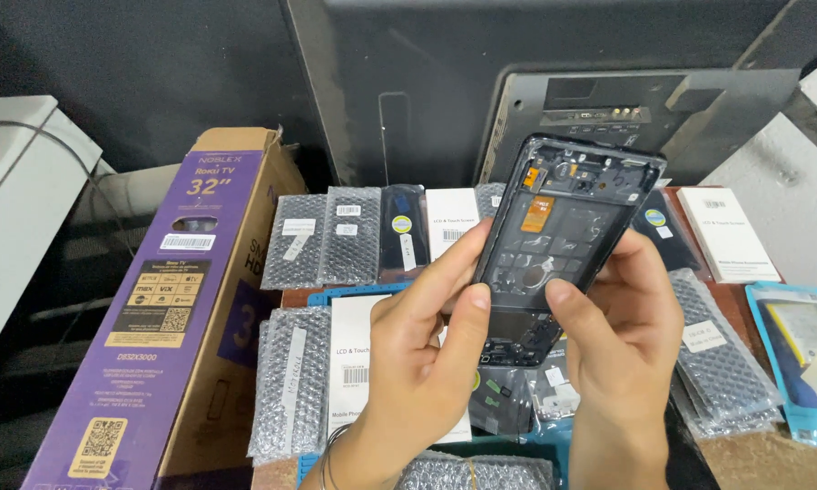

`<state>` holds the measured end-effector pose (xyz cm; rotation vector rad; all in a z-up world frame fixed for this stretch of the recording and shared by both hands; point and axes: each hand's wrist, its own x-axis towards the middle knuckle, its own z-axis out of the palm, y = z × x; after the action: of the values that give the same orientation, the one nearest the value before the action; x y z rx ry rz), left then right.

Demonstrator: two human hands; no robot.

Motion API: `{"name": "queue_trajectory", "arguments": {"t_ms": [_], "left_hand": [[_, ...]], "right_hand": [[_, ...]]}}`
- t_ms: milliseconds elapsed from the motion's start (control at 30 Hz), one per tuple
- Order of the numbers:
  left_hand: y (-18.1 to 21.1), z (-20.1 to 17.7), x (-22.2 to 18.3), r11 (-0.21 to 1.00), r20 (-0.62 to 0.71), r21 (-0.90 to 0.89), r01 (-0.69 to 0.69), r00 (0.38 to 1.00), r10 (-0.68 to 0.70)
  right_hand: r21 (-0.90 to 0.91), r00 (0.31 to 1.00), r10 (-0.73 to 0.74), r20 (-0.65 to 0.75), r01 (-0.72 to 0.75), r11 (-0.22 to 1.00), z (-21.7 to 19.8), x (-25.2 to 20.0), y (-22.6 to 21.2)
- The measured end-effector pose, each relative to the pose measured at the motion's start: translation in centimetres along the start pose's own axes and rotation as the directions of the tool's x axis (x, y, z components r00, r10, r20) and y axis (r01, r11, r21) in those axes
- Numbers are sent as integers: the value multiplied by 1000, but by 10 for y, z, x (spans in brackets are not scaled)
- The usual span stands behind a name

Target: Inspecting a phone frame and a broken screen, then unpacking a new replacement screen for installation.

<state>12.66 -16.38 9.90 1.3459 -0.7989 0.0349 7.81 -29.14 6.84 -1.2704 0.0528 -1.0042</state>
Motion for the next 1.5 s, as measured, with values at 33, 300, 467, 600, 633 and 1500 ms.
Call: {"name": "queue_trajectory", "arguments": {"t_ms": [33, 300, 467, 600, 633, 1500], "left_hand": [[0, 0, 0, 1000, 9, 7, -3, 1000, 3], [1, 2, 0, 984, 29, 169, -50, 999, 46], [-1, 3, -1, 979, 24, 191, -66, 998, 62], [-2, 3, -1, 979, 14, 193, -67, 998, 65], [-1, 3, -1, 978, 12, 196, -69, 998, 68], [-3, 8, -1, 893, -70, 340, -296, 939, 338]], "right_hand": [[9, 1000, -3, -6, 3, 1000, 1, 1, -1], [-12, 998, 9, -69, -9, 1000, 4, 1, 0], [-17, 997, 3, -74, -4, 1000, 6, 2, 0], [-40, 997, -4, -73, 1, 999, 8, 2, -1], [-43, 997, -11, -70, 8, 999, 9, 2, -2], [-679, 906, -361, 220, 408, 610, 12, -1, -19]]}}
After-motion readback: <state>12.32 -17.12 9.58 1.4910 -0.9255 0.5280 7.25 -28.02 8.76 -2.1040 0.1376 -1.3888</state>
